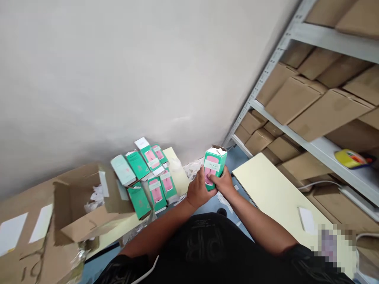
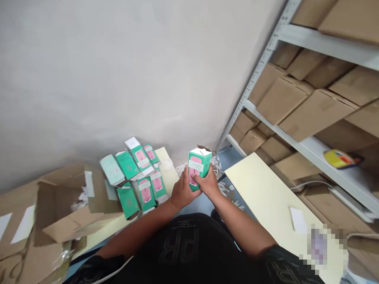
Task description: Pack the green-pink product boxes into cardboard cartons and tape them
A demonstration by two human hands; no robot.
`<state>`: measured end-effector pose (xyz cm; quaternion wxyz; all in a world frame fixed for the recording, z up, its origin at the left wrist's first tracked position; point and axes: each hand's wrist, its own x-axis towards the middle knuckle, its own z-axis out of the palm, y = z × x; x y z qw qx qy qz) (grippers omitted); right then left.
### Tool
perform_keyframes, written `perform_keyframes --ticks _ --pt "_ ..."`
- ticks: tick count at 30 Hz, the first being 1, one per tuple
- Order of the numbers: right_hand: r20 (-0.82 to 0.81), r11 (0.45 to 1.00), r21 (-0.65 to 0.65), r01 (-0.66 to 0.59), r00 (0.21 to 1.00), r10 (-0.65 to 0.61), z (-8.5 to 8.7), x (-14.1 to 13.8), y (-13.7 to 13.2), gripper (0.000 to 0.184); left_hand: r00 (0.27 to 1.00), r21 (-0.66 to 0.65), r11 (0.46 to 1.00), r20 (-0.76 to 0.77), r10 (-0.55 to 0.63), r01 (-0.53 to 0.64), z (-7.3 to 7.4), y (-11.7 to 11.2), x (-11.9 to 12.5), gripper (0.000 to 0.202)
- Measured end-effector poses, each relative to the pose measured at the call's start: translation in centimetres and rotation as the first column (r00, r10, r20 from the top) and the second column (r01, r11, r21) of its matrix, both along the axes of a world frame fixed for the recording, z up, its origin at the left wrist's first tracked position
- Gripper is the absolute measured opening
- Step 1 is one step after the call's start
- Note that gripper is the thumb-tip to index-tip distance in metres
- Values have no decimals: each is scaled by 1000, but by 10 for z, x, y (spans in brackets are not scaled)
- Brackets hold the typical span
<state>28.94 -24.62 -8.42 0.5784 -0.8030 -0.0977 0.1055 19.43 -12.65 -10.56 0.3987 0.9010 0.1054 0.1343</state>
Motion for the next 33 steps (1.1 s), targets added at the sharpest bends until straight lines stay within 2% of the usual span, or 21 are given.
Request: perform_keyframes --ticks 3,6,8,10,14,18,20,22,25,27,30,33 --pt "1 996 49 77 997 -77 -9 20 -56 57 972 -38 971 26 -235 236 -2 -27 24 118" --pt "-45 985 72 159 987 -156 -27 45 -117 56 926 -137 916 20 -377 376 -8 -57 52 86" --pt "-53 975 27 220 974 -219 -42 62 -161 57 910 -207 894 -34 -412 397 -14 -81 72 61" --pt "-38 962 -41 269 962 -271 -57 78 -209 58 897 -237 888 -111 -427 393 -21 -108 91 47" --pt "-10 925 -203 322 944 -331 -84 104 -301 60 841 -217 872 -244 -484 439 -30 -170 129 40" --pt "-32 871 -370 324 932 -361 -110 121 -367 63 765 -213 831 -326 -556 513 -32 -231 167 41" --pt "-58 856 -388 342 918 -393 -122 127 -386 62 727 -223 813 -365 -582 538 -33 -254 184 45" --pt "-122 860 -336 385 887 -445 -133 131 -398 59 691 -248 806 -419 -589 538 -36 -271 200 48" --pt "-359 854 -108 509 781 -512 -145 136 -406 53 636 -285 805 -499 -588 520 -43 -284 218 58" --pt "-522 819 30 574 707 -477 -150 138 -410 47 586 -312 788 -538 -607 531 -49 -289 226 76" --pt "-662 796 104 597 638 -392 -153 143 -414 37 500 -365 718 -532 -683 592 -55 -298 234 111" --pt "-795 764 150 628 536 -284 -152 145 -414 36 450 -342 622 -463 -764 704 -60 -311 244 123"
